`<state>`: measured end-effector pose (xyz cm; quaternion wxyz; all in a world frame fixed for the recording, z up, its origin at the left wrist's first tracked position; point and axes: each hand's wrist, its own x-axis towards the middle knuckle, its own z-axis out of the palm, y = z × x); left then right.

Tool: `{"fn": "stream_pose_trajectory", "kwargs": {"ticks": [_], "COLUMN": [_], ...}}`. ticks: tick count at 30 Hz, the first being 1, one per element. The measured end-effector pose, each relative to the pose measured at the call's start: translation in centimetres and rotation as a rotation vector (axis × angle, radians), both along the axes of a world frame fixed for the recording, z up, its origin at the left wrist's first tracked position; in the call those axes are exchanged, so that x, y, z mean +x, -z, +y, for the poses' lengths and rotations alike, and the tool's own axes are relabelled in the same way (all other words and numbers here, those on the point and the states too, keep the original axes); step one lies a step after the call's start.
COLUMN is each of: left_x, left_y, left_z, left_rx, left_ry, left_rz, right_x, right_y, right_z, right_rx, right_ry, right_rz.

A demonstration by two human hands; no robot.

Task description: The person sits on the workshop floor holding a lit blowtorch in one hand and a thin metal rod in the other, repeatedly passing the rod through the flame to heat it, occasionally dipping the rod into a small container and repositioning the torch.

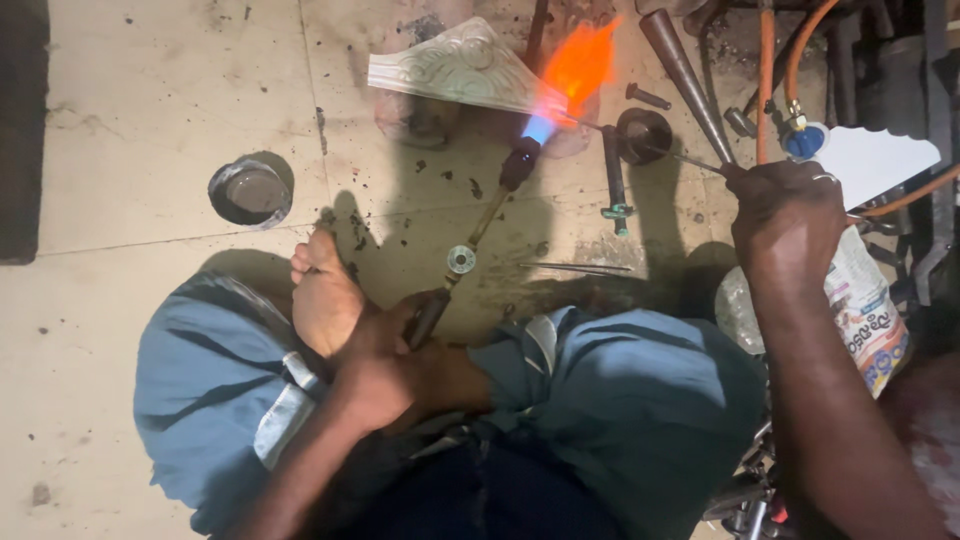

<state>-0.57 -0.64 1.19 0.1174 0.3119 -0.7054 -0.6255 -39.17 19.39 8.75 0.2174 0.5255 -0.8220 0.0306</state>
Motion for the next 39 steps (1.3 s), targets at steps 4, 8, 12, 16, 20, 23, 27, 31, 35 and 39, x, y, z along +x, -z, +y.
{"fn": "stream_pose_trajectory", "kwargs": {"ticks": [4, 8, 12, 16, 20, 23, 27, 31, 35, 39], "left_x": [-0.1, -0.1, -0.1, -0.2, -0.4, -0.4, -0.5, -0.6, -0.7, -0.6], "left_y": [-0.3, -0.4, -0.7, -1.0, -1.0, -1.0, -1.2, -1.4, -1.5, -1.4], "left_z": [-0.2, -0.4, -0.5, -0.6, -0.6, -0.7, -0.6, -0.6, -0.6, -0.6], "left_rx": [-0.019, -0.043, -0.065, 0.01, -0.027, -0.098, -0.047, -0.018, -0.004, -0.024], "left_ry": [0.039, 0.062, 0.055, 0.079, 0.088, 0.085, 0.085, 0.097, 0.081, 0.077], "left_rz": [-0.269, -0.158, -0.088, -0.217, -0.251, -0.156, -0.228, -0.329, -0.284, -0.251], "right_x": [-0.2, -0.4, -0.7, -0.6, -0.4, -0.3, 0.0, 0.2, 0.2, 0.3], "right_y": [-0.2, -0.3, -0.6, -1.1, -1.8, -2.3, -3.1, -4.2, -4.9, -5.1], "right_z": [0.3, 0.4, 0.3, -0.1, -0.6, -1.2, -1.7, -2.1, -2.3, -2.3], "right_rx": [0.014, 0.014, 0.054, 0.097, 0.066, 0.063, 0.036, 0.09, 0.078, 0.081], "right_ry": [-0.012, -0.01, 0.003, 0.035, -0.031, -0.07, -0.098, -0.071, -0.078, -0.078], "right_rz": [0.016, 0.011, 0.057, 0.1, 0.075, 0.083, 0.08, 0.101, 0.122, 0.111]}}
